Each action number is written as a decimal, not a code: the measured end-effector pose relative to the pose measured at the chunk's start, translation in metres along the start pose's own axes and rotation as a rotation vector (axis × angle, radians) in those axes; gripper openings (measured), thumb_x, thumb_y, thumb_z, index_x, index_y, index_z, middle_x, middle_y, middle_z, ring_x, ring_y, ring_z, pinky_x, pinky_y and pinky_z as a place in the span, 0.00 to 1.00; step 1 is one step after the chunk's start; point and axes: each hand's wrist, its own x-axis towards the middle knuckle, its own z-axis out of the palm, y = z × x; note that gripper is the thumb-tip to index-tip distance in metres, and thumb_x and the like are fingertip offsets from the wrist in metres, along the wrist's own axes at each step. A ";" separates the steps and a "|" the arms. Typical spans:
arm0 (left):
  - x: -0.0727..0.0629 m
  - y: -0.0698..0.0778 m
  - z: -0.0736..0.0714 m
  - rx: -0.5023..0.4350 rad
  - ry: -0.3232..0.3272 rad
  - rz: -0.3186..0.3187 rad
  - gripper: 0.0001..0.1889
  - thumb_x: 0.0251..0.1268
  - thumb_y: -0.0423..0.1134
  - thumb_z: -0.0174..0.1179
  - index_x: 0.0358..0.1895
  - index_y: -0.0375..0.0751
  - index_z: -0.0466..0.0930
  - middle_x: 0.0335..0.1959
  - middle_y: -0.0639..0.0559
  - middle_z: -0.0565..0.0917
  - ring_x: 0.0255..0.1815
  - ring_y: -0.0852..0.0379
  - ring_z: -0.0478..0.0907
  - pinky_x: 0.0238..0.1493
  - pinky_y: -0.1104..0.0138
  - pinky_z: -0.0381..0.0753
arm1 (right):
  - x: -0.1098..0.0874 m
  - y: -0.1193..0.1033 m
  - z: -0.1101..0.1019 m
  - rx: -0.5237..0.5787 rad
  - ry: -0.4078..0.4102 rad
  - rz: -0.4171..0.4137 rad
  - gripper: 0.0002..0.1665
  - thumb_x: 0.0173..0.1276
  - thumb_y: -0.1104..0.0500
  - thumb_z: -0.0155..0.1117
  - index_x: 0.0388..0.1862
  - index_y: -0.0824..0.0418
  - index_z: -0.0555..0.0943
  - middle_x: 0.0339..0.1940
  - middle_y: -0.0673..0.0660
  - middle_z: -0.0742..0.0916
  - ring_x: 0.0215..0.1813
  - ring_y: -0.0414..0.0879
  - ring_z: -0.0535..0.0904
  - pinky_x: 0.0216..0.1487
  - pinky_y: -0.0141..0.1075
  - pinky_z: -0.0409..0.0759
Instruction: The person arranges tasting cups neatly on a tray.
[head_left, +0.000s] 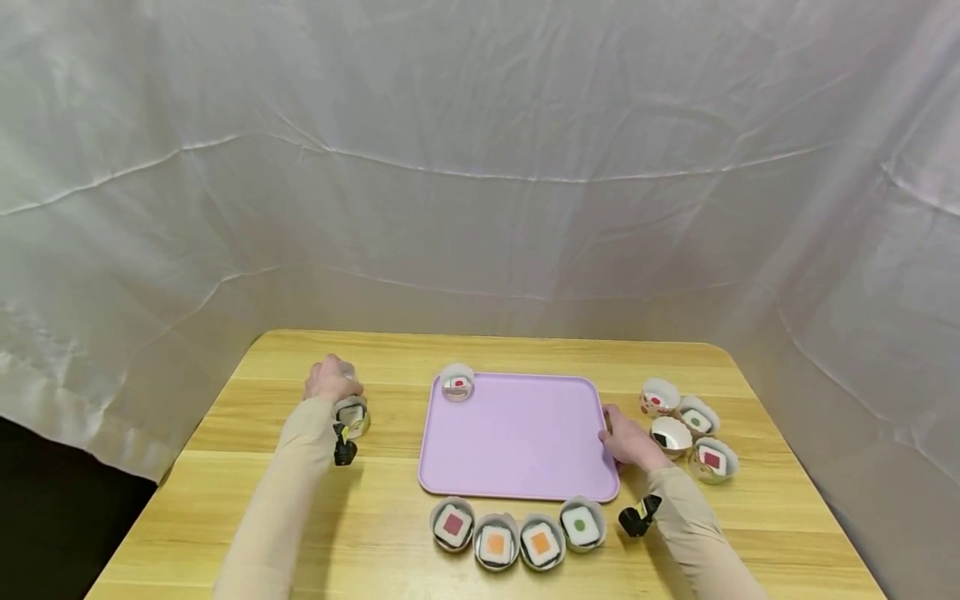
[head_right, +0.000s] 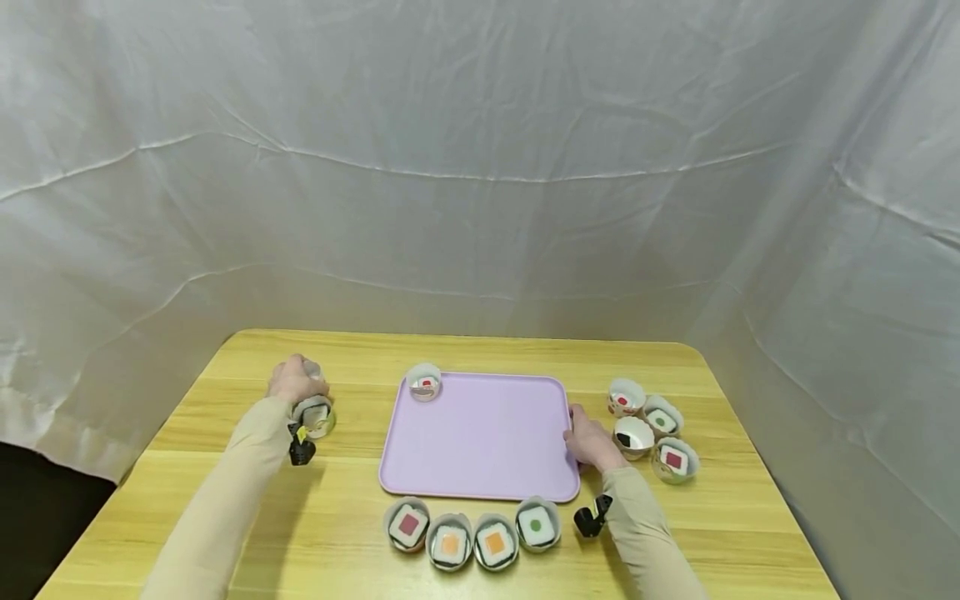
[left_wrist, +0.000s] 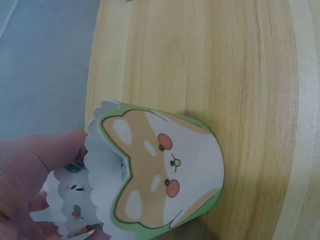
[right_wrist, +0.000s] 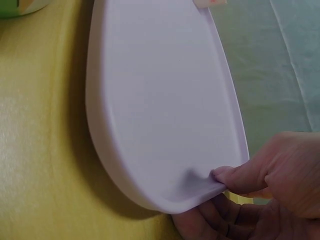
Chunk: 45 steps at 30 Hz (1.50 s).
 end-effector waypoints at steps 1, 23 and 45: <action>0.000 0.000 0.000 -0.004 0.015 0.003 0.35 0.57 0.40 0.66 0.65 0.28 0.65 0.59 0.22 0.72 0.57 0.24 0.74 0.51 0.41 0.78 | 0.000 0.000 0.000 -0.001 0.000 -0.001 0.32 0.77 0.63 0.48 0.75 0.73 0.54 0.44 0.78 0.83 0.23 0.48 0.81 0.25 0.39 0.82; -0.011 0.037 0.008 -0.111 0.196 0.101 0.43 0.51 0.40 0.71 0.68 0.29 0.58 0.54 0.26 0.77 0.53 0.32 0.77 0.54 0.45 0.79 | 0.001 0.002 0.002 -0.009 0.007 0.016 0.32 0.78 0.63 0.48 0.75 0.72 0.54 0.44 0.77 0.83 0.23 0.48 0.81 0.24 0.39 0.82; -0.026 0.079 0.029 -0.253 0.236 0.319 0.40 0.49 0.38 0.74 0.65 0.30 0.65 0.53 0.29 0.82 0.53 0.36 0.80 0.55 0.49 0.82 | 0.002 0.002 0.000 -0.001 0.002 0.014 0.32 0.78 0.63 0.48 0.75 0.72 0.54 0.46 0.78 0.82 0.22 0.48 0.81 0.24 0.39 0.82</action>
